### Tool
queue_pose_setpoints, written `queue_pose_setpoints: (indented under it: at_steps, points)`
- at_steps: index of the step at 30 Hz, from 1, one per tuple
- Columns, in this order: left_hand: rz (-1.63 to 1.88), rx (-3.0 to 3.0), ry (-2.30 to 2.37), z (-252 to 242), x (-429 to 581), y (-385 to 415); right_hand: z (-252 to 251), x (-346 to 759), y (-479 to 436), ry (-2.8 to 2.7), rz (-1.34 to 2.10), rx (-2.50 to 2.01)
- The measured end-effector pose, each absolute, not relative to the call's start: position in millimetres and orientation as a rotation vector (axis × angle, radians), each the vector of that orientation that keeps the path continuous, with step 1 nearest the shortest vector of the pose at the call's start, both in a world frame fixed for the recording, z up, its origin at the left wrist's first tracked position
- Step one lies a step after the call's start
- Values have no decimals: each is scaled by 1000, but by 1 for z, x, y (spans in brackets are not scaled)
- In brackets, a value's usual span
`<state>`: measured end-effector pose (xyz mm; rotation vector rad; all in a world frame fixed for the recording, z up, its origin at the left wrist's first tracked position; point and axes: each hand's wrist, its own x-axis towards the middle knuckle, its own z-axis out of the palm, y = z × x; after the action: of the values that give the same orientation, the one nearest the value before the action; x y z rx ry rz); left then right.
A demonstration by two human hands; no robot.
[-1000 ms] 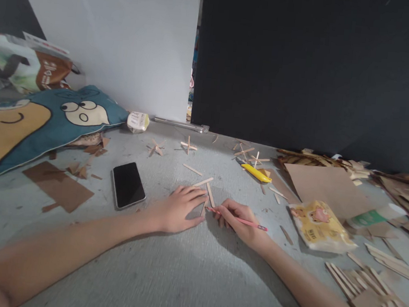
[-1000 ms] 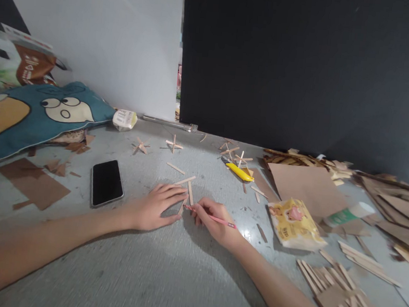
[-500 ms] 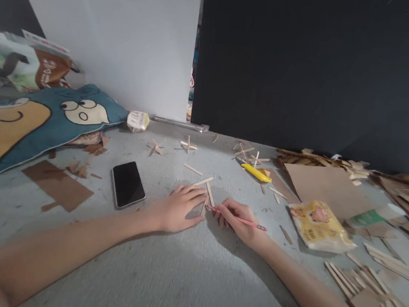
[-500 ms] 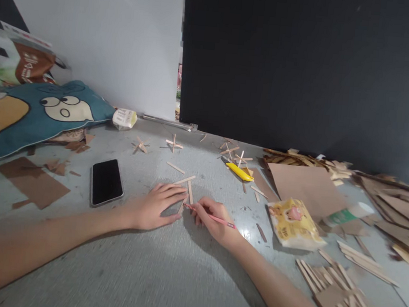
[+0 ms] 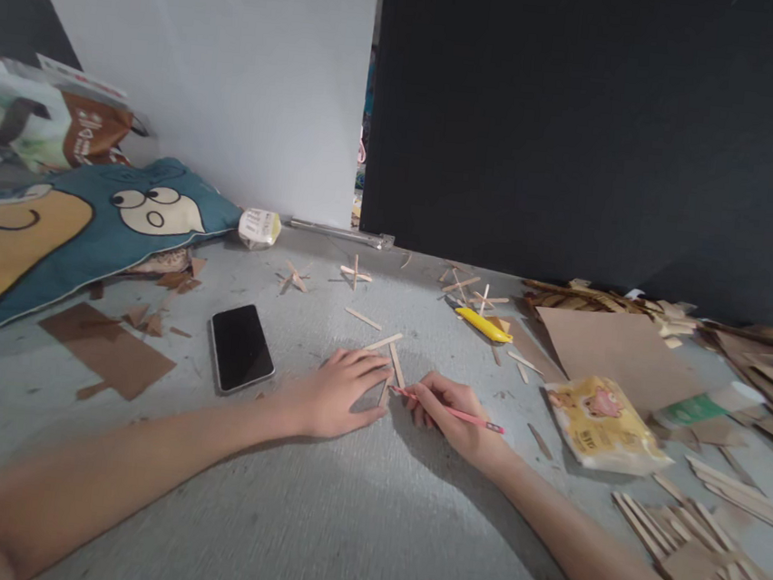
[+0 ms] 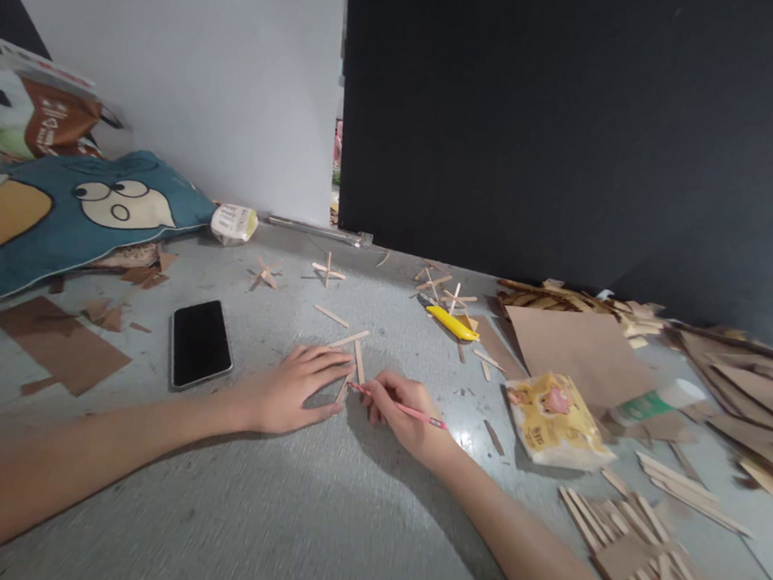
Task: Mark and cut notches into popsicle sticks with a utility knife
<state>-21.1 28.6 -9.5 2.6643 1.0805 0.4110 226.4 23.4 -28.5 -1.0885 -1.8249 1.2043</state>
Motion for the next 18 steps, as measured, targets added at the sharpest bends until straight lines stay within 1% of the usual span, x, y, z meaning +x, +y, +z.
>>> queue_pose_setpoints:
  at_steps: [6, 12, 18]
  points:
    - [454, 2644, 1063, -10, -22, 28, -34, 227, 26, -1822, 1219, -1094]
    - [389, 2680, 1086, -9, -21, 28, -34, 226, 26, -1810, 1218, -1101]
    - [412, 2663, 1078, -8, -21, 28, -30, 226, 24, -1821, 1208, -1107]
